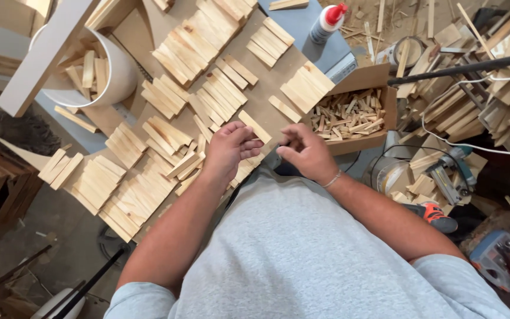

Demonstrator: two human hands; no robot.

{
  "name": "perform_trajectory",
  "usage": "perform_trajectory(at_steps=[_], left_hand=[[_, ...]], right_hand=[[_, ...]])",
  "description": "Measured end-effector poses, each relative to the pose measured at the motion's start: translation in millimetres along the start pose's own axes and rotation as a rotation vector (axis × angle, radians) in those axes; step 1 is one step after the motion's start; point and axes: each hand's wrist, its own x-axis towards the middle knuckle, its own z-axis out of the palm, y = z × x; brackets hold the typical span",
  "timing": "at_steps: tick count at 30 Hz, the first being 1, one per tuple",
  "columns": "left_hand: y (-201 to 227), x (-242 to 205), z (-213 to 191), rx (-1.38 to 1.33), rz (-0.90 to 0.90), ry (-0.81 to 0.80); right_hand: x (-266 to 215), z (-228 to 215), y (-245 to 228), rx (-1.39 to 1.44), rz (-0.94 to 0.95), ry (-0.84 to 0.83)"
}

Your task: Sort and arrange small wooden slats on a workbench

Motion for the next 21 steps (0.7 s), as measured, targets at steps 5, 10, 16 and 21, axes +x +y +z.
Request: perform_trajectory(at_steps=[5,10,16,21], left_hand=[[-9,10,25,0.021,0.029,-0.088],[-25,31,22,0.094,0.091,-0.182],[4,-10,39,0.391,0.214,0.103],[-20,23,27,1.351,0.877,0.117]], right_hand=[[7,6,24,0.413,0.277,-0.091],[6,1,27,0.646,0.344,-0.011],[14,-7,41,-0.481,-0.207,0.13],[16,-5,44,-0.649,-0.178,0.251]])
